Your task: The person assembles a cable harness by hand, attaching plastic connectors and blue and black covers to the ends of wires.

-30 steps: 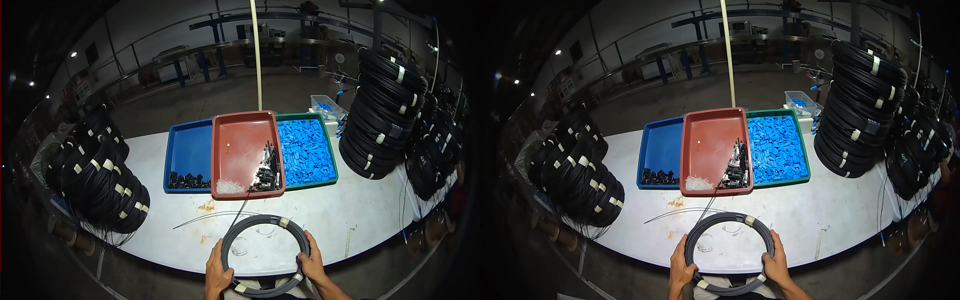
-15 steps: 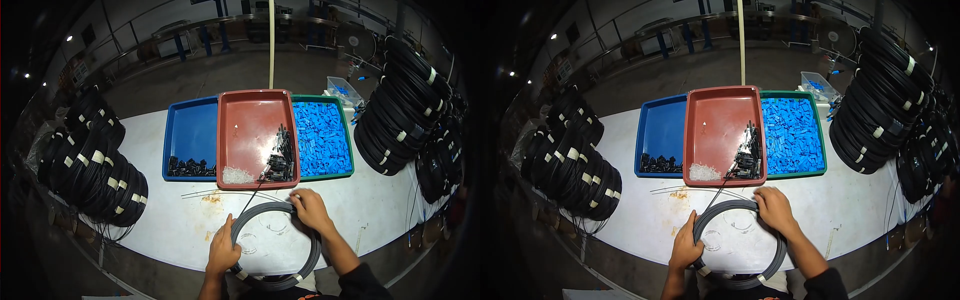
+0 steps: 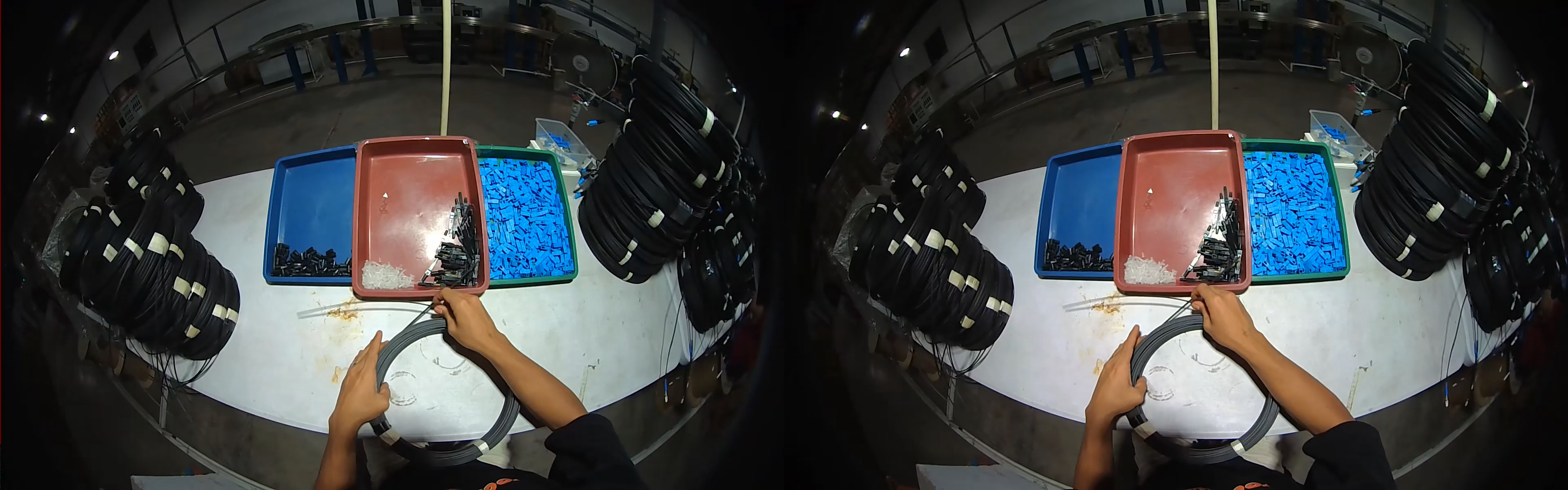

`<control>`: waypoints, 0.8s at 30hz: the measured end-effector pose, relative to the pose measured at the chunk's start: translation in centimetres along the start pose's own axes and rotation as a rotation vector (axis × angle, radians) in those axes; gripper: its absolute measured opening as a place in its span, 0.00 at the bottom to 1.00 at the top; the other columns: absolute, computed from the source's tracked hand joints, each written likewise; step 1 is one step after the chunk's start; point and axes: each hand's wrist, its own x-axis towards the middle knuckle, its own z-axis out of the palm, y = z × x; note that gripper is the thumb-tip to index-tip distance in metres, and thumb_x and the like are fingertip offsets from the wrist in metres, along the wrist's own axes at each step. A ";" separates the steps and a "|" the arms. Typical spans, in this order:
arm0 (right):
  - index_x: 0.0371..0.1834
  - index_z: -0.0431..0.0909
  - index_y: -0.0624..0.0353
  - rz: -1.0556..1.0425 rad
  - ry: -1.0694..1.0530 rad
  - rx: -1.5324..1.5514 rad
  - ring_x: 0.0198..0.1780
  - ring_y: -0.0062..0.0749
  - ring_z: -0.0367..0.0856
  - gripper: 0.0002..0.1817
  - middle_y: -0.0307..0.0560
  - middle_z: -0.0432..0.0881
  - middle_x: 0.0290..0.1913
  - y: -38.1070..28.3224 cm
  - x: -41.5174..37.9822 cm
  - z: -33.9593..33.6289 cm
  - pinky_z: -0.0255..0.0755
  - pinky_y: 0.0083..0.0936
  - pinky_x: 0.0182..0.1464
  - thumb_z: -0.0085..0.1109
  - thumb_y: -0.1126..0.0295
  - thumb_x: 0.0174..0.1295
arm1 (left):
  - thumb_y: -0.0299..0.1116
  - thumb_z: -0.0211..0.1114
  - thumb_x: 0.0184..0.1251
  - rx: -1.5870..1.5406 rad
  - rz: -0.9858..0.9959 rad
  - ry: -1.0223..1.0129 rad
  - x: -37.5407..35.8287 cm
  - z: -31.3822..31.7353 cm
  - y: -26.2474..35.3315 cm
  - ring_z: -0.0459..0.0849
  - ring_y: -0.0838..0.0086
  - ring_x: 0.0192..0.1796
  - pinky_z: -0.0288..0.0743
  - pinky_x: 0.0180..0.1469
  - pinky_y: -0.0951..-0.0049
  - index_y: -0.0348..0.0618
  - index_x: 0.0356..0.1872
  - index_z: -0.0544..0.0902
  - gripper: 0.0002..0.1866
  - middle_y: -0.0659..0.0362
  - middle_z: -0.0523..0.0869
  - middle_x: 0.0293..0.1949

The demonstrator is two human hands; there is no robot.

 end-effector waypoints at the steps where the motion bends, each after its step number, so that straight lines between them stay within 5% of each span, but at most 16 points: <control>1: 0.44 0.79 0.65 -0.005 -0.003 0.000 0.43 0.59 0.85 0.05 0.62 0.86 0.41 -0.1 -0.1 0.1 0.76 0.47 0.45 0.59 0.76 0.68 | 0.14 0.60 0.48 0.006 0.007 -0.033 0.2 -0.1 0.0 0.71 0.44 0.74 0.62 0.78 0.56 0.32 0.80 0.55 0.50 0.39 0.76 0.69; 7: 0.43 0.80 0.64 -0.094 0.072 -0.230 0.46 0.58 0.84 0.06 0.60 0.84 0.40 -0.5 -1.5 -0.1 0.78 0.49 0.47 0.60 0.77 0.65 | 0.14 0.60 0.49 -0.037 0.052 -0.151 1.5 -0.8 -0.7 0.65 0.46 0.78 0.53 0.82 0.52 0.38 0.82 0.54 0.52 0.41 0.73 0.73; 13: 0.40 0.83 0.62 0.208 0.172 -0.385 0.43 0.58 0.83 0.05 0.60 0.82 0.38 -0.7 -3.5 -0.7 0.77 0.50 0.45 0.59 0.76 0.65 | 0.17 0.61 0.51 -0.022 0.168 -0.202 3.7 -0.4 -2.2 0.66 0.47 0.78 0.48 0.84 0.50 0.39 0.80 0.59 0.48 0.41 0.75 0.71; 18: 0.43 0.82 0.65 0.037 0.345 -0.165 0.36 0.55 0.81 0.04 0.58 0.81 0.34 -0.5 -3.4 -1.2 0.72 0.43 0.39 0.60 0.78 0.68 | 0.17 0.60 0.54 0.032 0.209 -0.218 4.6 0.2 -3.0 0.62 0.49 0.81 0.46 0.85 0.49 0.40 0.77 0.65 0.43 0.43 0.75 0.72; 24: 0.48 0.80 0.66 0.010 0.232 0.013 0.41 0.53 0.84 0.08 0.59 0.85 0.40 -1.1 -1.5 -1.2 0.75 0.39 0.45 0.60 0.79 0.67 | 0.16 0.61 0.54 0.049 0.210 -0.326 5.9 -0.2 -3.1 0.61 0.51 0.82 0.46 0.84 0.45 0.44 0.77 0.67 0.43 0.46 0.71 0.76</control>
